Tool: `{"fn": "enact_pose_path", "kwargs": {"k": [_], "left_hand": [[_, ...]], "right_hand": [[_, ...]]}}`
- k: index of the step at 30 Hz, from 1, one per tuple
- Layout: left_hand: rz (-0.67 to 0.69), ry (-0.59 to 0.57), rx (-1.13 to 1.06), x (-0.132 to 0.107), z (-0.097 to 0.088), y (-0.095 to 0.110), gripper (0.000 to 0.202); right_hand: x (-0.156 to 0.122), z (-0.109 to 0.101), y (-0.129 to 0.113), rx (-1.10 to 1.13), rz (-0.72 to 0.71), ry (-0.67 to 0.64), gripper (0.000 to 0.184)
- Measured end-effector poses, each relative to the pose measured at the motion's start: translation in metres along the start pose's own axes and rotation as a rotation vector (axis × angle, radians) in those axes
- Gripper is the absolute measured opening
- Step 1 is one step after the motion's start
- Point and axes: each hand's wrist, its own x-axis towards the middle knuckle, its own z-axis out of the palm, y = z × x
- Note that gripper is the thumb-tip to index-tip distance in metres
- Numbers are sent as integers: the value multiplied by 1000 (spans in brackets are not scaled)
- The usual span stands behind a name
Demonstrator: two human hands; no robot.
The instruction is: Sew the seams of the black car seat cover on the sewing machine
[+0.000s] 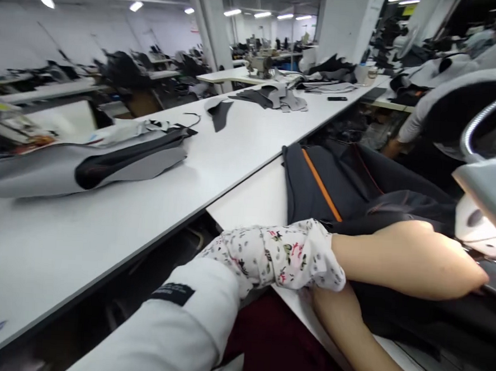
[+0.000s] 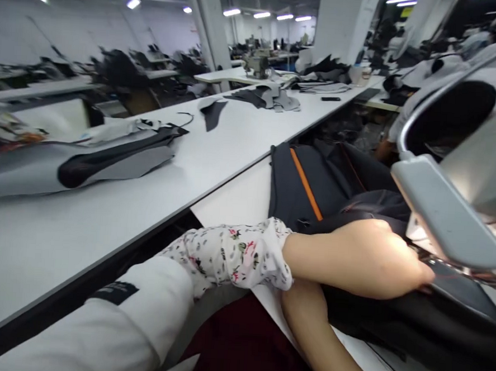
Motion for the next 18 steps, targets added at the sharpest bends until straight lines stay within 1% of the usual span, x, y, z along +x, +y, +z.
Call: {"fn": "enact_pose_path", "kwargs": {"k": [1, 2, 3, 4, 5, 7, 9, 10, 11, 12, 13, 14, 15, 17, 18], "left_hand": [[-48, 6, -34, -2, -2, 2, 47], [-91, 19, -85, -4, -4, 4, 45], [-104, 29, -129, -7, -6, 5, 42], [-86, 30, -158, -9, -8, 7, 41], [-60, 34, -187, -12, -10, 7, 44], [13, 37, -252, -17, -14, 3, 54], [96, 9, -327, -22, -13, -10, 63], [153, -11, -376, -23, -11, -20, 63], [221, -29, -435, -23, -8, -30, 58], [287, -37, -500, -22, -4, -41, 51], [349, -37, -565, -20, 1, -51, 45], [400, -33, -624, -17, 6, -59, 43], [431, -25, -676, -14, 11, -66, 42], [455, -11, -764, -9, 18, -73, 38], [457, -8, -806, -8, 20, -75, 36]], "right_hand": [[3, 7, -3, 9, -23, 18, 32], [1, 9, -4, 33, -40, 19, 33], [-8, 7, -4, 58, -49, -1, 34], [-22, 1, -2, 89, -60, -32, 35], [-43, -7, 2, 126, -70, -62, 37], [-94, -27, 13, 198, -64, -85, 43], [-148, -48, 30, 252, -30, -98, 50], [-171, -60, 40, 268, -15, -135, 51], [-191, -71, 52, 293, -34, -173, 49], [-206, -84, 64, 330, -43, -210, 44], [-214, -98, 75, 352, -5, -279, 41], [-216, -112, 85, 363, 50, -303, 40], [-212, -126, 92, 364, 134, -295, 39], [-184, -153, 98, 342, 230, -253, 39], [-164, -164, 97, 312, 228, -222, 40]]}}
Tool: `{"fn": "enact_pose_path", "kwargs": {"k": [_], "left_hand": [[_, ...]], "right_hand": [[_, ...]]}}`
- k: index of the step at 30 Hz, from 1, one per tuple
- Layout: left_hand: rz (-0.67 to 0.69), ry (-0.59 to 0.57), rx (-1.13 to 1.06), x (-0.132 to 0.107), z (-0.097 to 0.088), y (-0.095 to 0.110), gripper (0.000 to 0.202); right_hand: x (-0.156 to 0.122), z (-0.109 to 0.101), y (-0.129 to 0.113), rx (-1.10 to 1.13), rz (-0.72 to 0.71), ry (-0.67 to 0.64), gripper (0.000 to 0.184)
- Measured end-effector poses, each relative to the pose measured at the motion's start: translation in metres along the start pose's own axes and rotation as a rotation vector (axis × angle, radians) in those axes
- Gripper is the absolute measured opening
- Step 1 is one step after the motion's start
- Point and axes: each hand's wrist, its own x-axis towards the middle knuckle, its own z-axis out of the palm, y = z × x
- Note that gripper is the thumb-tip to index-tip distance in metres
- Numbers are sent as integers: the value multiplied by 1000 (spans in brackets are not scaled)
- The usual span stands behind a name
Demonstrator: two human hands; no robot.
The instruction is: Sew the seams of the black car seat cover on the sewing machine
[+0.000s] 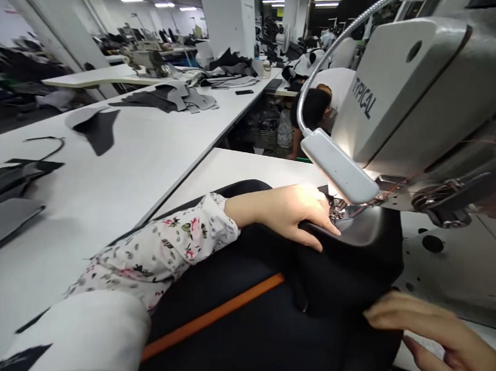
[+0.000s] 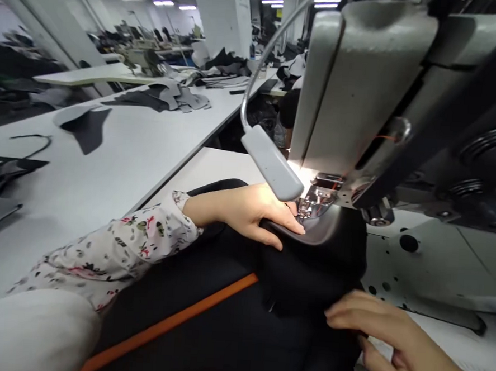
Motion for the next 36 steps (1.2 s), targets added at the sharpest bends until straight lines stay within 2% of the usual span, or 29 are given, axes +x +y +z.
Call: {"fn": "enact_pose_path", "kwargs": {"k": [2, 4, 5, 7, 9, 12, 16, 19, 24, 28, 31, 36], "left_hand": [[-1, 13, -78, 0, 0, -2, 34], [-8, -5, -130, -2, -2, -1, 40], [-14, -24, -140, -4, -4, 0, 45], [-29, -68, -124, -7, -7, 0, 51], [-21, -97, -82, -8, -8, -1, 47], [34, -55, -24, -6, -1, -4, 32], [64, 68, -1, -2, 12, -6, 27], [39, 104, 26, 0, 17, -5, 24], [-3, 75, -73, -1, 12, -6, 23], [-31, -40, -216, -7, -4, -12, 35], [-54, -93, -244, -9, -11, -14, 41], [-45, -50, -154, -8, -4, -10, 33]], "right_hand": [[41, -20, -19, -116, -28, 139, 40], [83, -28, -34, -282, -31, 254, 45], [101, -29, -37, -372, 8, 259, 42], [126, -24, -39, -492, 80, 189, 29], [137, -17, -38, -552, 119, 103, 24], [133, -8, -37, -595, 121, 94, 29], [122, -1, -35, -573, 129, 127, 34], [117, 2, -30, -537, 192, 122, 38], [115, 6, -23, -525, 214, 112, 40], [116, 6, -19, -510, 229, 122, 41], [116, 5, -13, -485, 219, 120, 40], [113, 5, -3, -422, 194, 113, 40]]}}
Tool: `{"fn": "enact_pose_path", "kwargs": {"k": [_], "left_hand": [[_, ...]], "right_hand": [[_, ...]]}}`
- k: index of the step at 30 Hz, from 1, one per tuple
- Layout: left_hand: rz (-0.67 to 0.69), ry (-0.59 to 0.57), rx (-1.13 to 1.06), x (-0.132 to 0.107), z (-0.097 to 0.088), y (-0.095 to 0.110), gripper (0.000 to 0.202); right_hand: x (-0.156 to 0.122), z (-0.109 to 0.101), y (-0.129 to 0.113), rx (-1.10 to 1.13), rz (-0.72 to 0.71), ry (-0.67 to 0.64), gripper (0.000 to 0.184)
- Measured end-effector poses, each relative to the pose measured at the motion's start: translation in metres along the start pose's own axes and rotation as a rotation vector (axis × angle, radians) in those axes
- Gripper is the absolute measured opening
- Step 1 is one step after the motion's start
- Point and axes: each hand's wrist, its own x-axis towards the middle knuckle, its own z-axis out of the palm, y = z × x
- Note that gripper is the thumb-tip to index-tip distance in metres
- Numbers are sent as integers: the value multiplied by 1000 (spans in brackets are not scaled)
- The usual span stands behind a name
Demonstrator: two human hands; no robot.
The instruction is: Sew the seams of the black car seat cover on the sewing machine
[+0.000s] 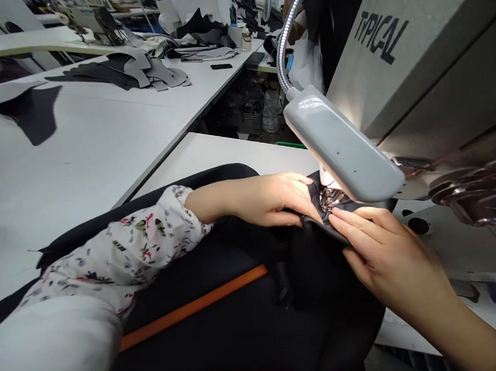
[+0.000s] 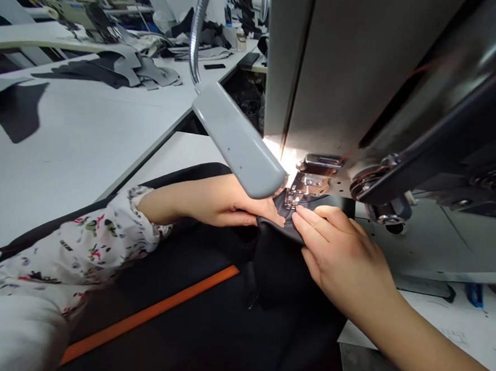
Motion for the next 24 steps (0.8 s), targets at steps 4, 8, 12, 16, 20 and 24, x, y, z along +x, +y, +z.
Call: {"fn": "enact_pose_path", "kwargs": {"k": [4, 8, 12, 16, 20, 24], "left_hand": [[54, 132, 136, 0, 14, 2, 29], [106, 236, 271, -2, 28, 6, 28], [86, 316, 461, 1, 43, 14, 32], [27, 377, 632, 5, 59, 22, 33], [-13, 415, 744, 8, 71, 30, 26], [-36, 464, 839, 11, 81, 37, 21]], "right_hand": [[-2, 4, 6, 34, -27, 35, 41], [-1, 12, 14, 74, -99, 97, 47], [0, 22, 25, 138, -138, 173, 55], [3, 31, 35, 205, -148, 234, 62], [5, 37, 41, 255, -146, 269, 60], [12, 45, 48, 288, -134, 305, 53]]}}
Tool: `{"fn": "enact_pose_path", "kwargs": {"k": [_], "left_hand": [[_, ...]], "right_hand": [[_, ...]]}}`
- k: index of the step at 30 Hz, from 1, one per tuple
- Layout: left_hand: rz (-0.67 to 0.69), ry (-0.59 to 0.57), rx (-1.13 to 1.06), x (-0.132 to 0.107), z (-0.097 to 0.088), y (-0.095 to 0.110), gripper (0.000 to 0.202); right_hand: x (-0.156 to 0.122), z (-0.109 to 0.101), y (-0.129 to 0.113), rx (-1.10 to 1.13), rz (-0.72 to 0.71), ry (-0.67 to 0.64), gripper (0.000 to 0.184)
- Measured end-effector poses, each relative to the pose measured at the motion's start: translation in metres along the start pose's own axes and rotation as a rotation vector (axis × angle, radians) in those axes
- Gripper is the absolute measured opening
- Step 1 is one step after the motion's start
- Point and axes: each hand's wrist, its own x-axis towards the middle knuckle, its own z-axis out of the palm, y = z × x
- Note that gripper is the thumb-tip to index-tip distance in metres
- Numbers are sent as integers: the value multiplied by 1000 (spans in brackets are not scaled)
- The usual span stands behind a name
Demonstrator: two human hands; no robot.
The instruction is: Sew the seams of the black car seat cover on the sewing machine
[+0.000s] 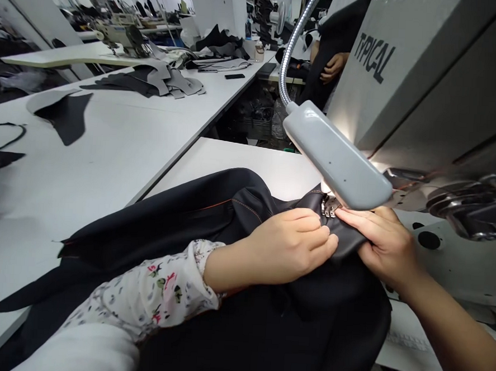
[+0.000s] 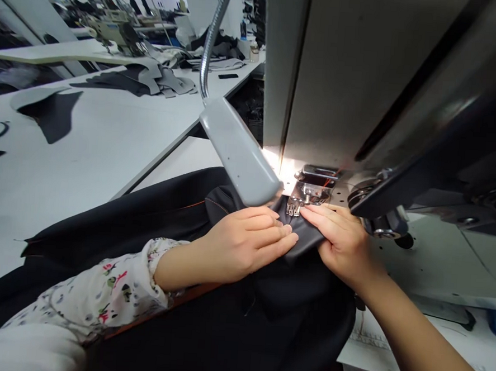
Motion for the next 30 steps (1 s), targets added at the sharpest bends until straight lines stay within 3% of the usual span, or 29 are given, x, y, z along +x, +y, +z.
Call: {"fn": "enact_pose_path", "kwargs": {"k": [3, 5, 9, 10, 11, 13, 15, 17, 19, 23, 25, 28, 29, 30], "left_hand": [[-40, 50, 50, 1, 4, 10, 21], [-72, 68, 62, 2, 8, 15, 22], [-137, 70, 101, 5, 14, 22, 23], [-150, 67, 112, 6, 15, 23, 23], [-159, 66, 123, 6, 16, 23, 24], [-165, 81, 134, 8, 17, 23, 23], [-168, 115, 130, 9, 19, 23, 21], [-178, 143, 114, 9, 22, 25, 19], [-199, 160, 78, 8, 25, 27, 19], [-222, 193, -150, -8, 26, 20, 25], [-225, 131, -299, -26, 20, 6, 38], [-299, -96, -351, -56, 11, -22, 96], [-310, -192, -319, -65, 9, -28, 109], [-295, -282, -266, -71, 9, -32, 109]], "right_hand": [[5, 5, 3, 16, 24, 51, 44], [5, 4, -8, -31, 98, 82, 39], [-18, -7, -75, -68, 426, 175, 39], [-30, -7, -96, 81, 474, 217, 35], [-44, -6, -115, 330, 535, 172, 29], [-72, 5, -142, 841, 683, -106, 18], [-96, 20, -152, 1180, 1053, -260, 24], [-111, 33, -150, 1381, 1438, -189, 35], [-118, 38, -144, 1506, 1624, -43, 40], [-119, 33, -137, 1517, 1701, 134, 31], [-117, 33, -136, 1528, 1667, 236, 30], [-111, 44, -131, 1569, 1578, 396, 35], [-107, 49, -128, 1573, 1561, 431, 36], [-102, 55, -126, 1571, 1550, 446, 37]]}}
